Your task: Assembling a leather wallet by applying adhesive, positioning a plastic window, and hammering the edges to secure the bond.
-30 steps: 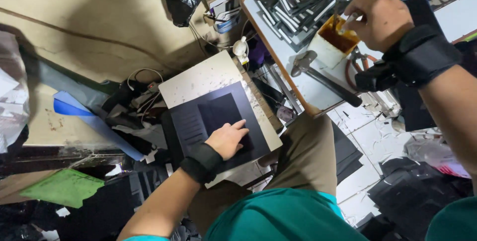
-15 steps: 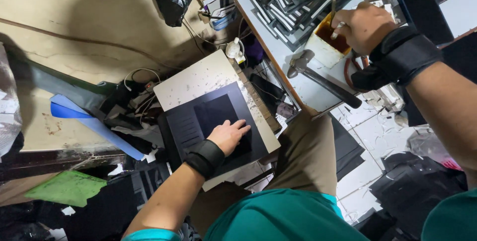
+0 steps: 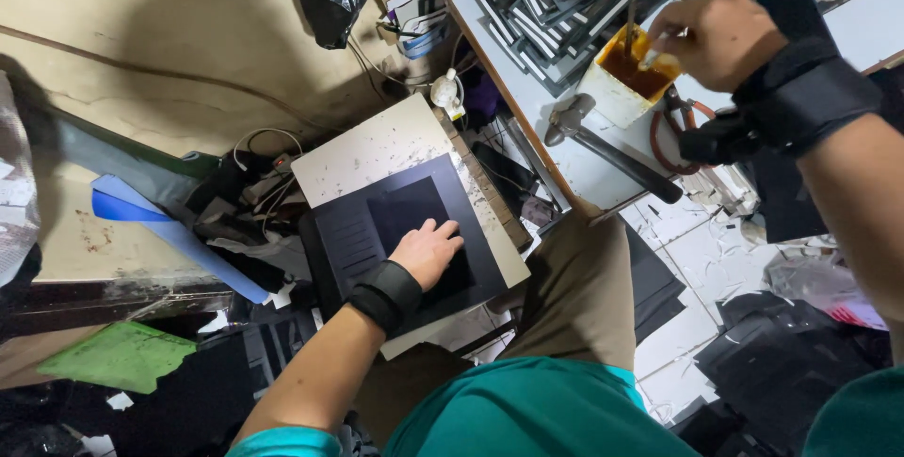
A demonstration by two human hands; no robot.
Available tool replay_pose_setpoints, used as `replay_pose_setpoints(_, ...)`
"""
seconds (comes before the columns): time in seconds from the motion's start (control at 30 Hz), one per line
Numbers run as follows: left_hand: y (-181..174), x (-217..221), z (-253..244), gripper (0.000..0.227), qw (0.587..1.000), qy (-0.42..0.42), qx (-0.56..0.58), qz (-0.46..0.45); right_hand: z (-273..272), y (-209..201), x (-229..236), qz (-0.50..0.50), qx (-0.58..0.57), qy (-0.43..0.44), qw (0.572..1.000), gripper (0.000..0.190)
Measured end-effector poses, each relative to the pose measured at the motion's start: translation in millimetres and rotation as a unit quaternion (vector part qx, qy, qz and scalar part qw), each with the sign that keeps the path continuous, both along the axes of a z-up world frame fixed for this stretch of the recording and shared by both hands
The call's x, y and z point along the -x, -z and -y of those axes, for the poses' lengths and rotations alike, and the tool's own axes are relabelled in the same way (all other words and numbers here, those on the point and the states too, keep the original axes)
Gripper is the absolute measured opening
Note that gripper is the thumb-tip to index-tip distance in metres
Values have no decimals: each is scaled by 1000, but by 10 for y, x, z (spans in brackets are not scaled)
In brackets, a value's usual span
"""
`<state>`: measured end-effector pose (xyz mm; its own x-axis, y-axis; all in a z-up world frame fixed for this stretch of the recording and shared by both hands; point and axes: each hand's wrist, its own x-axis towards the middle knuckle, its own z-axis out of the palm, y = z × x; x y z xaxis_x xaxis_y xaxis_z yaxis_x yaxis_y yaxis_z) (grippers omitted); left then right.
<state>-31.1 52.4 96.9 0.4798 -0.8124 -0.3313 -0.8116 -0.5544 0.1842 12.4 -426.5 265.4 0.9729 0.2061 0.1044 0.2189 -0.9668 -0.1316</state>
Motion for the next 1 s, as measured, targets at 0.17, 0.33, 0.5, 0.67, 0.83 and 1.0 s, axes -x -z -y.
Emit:
replay_pose_setpoints(0.17, -77, -27, 22, 35, 999, -12, -25, -26, -124, 173, -88, -72, 66, 60, 993, 22)
replay_pose_setpoints(0.33, 51, -80, 78, 28, 999, -22, -22, -31, -172, 72, -113, -132, 86, 55, 986, 26)
replay_pose_setpoints(0.5, 273, -104, 95, 17, 999, -2, 11, 31, -87, -278, 50, -85, -35, 22, 996, 17)
replay_pose_setpoints(0.67, 41, -63, 66, 19, 999, 1, 26, 43, 264, -46, 53, -36, -21, -15, 999, 17)
replay_pose_setpoints(0.83, 221, -25, -155, 15, 996, -18, 63, 68, 434, 207, 106, -74, 54, 59, 994, 30)
replay_pose_setpoints(1.0, 171, -15, -248, 19, 997, -45, 67, 11, 228, 607, 344, -65, -369, -19, 927, 8)
